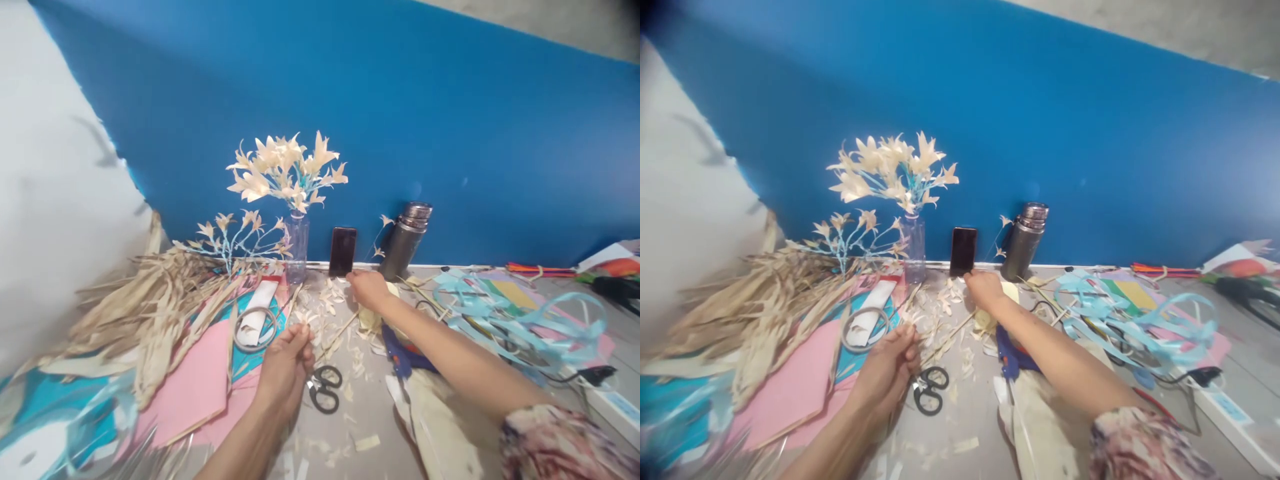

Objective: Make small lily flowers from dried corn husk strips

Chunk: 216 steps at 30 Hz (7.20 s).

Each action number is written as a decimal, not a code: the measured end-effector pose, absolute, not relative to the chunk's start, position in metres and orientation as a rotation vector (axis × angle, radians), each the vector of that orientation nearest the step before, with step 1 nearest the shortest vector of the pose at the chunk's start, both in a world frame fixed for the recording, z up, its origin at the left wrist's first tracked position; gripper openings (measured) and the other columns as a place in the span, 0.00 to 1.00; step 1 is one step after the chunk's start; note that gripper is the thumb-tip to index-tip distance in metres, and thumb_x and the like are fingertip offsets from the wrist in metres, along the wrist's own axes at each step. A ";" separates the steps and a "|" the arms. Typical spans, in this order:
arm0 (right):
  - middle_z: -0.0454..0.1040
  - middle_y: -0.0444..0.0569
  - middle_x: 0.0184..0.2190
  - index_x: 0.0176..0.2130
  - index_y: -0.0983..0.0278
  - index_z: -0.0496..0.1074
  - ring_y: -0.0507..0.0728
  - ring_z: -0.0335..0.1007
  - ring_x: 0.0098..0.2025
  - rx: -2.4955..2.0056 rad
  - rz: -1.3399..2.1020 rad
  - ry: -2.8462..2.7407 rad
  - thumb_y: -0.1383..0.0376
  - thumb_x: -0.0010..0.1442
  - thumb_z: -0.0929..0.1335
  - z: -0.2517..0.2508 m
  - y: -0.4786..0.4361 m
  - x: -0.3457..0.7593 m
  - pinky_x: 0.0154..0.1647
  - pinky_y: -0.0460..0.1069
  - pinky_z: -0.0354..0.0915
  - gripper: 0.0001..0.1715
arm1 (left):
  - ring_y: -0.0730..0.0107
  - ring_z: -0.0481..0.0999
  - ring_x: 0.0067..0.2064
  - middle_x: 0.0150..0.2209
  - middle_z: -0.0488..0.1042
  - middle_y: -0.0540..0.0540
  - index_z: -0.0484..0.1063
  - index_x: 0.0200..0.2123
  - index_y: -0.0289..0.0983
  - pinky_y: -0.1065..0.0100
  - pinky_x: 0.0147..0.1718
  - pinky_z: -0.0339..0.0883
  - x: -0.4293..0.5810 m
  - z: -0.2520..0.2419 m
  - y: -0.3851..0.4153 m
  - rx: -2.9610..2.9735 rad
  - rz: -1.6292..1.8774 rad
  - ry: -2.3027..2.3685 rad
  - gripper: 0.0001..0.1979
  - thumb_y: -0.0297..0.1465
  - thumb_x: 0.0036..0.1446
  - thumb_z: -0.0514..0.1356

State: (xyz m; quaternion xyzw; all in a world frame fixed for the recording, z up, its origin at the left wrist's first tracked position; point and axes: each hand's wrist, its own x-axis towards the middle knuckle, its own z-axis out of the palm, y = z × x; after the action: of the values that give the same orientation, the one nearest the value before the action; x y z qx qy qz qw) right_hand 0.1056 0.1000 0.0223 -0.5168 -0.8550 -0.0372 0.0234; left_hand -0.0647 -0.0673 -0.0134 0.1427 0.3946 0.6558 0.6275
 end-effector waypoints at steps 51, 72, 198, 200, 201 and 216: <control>0.76 0.46 0.26 0.31 0.67 0.76 0.47 0.61 0.21 -1.080 1.754 -1.664 0.63 0.51 0.70 0.014 -0.031 0.132 0.22 0.44 0.56 0.08 | 0.78 0.68 0.23 0.23 0.68 0.54 0.65 0.30 0.37 0.74 0.25 0.63 -0.038 0.003 -0.086 0.558 1.403 0.940 0.17 0.33 0.46 0.72; 0.73 0.45 0.27 0.32 0.66 0.73 0.48 0.62 0.22 -0.958 1.662 -1.685 0.53 0.56 0.72 0.012 -0.042 0.127 0.24 0.44 0.59 0.17 | 0.77 0.69 0.24 0.22 0.69 0.54 0.67 0.29 0.36 0.74 0.26 0.64 -0.037 0.009 -0.091 0.500 1.423 0.950 0.15 0.32 0.46 0.72; 0.69 0.39 0.17 0.28 0.64 0.70 0.45 0.56 0.16 -0.937 1.769 -1.105 0.57 0.48 0.74 0.019 -0.055 0.113 0.17 0.42 0.48 0.15 | 0.71 0.76 0.31 0.29 0.74 0.51 0.70 0.32 0.36 0.68 0.36 0.71 -0.029 0.017 -0.084 0.589 1.315 0.925 0.14 0.33 0.48 0.72; 0.69 0.39 0.17 0.28 0.64 0.70 0.46 0.56 0.17 -0.948 1.725 -1.130 0.57 0.49 0.74 0.023 -0.055 0.113 0.17 0.42 0.50 0.14 | 0.72 0.75 0.31 0.29 0.74 0.51 0.70 0.32 0.36 0.69 0.34 0.70 -0.028 0.019 -0.081 0.597 1.317 0.920 0.15 0.33 0.47 0.72; 0.69 0.39 0.18 0.29 0.64 0.70 0.46 0.57 0.17 -0.952 1.705 -1.158 0.57 0.50 0.73 0.027 -0.054 0.115 0.18 0.43 0.51 0.14 | 0.73 0.75 0.30 0.28 0.74 0.51 0.70 0.32 0.36 0.70 0.33 0.70 -0.028 0.021 -0.078 0.610 1.313 0.921 0.15 0.34 0.47 0.73; 0.76 0.56 0.39 0.37 0.65 0.75 0.63 0.68 0.45 -1.547 0.144 -2.737 0.72 0.55 0.67 0.032 -0.032 0.224 0.42 0.52 0.57 0.09 | 0.65 0.81 0.26 0.23 0.74 0.48 0.70 0.25 0.34 0.74 0.19 0.68 0.002 0.021 0.036 0.876 1.208 1.306 0.12 0.26 0.45 0.72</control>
State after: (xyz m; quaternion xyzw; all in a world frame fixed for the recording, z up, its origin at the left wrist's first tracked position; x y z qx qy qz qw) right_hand 0.2235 -0.0321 0.0320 -0.4915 -0.8697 0.0457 -0.0028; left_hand 0.0021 0.0359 0.0209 0.3698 0.5513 0.5096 0.5474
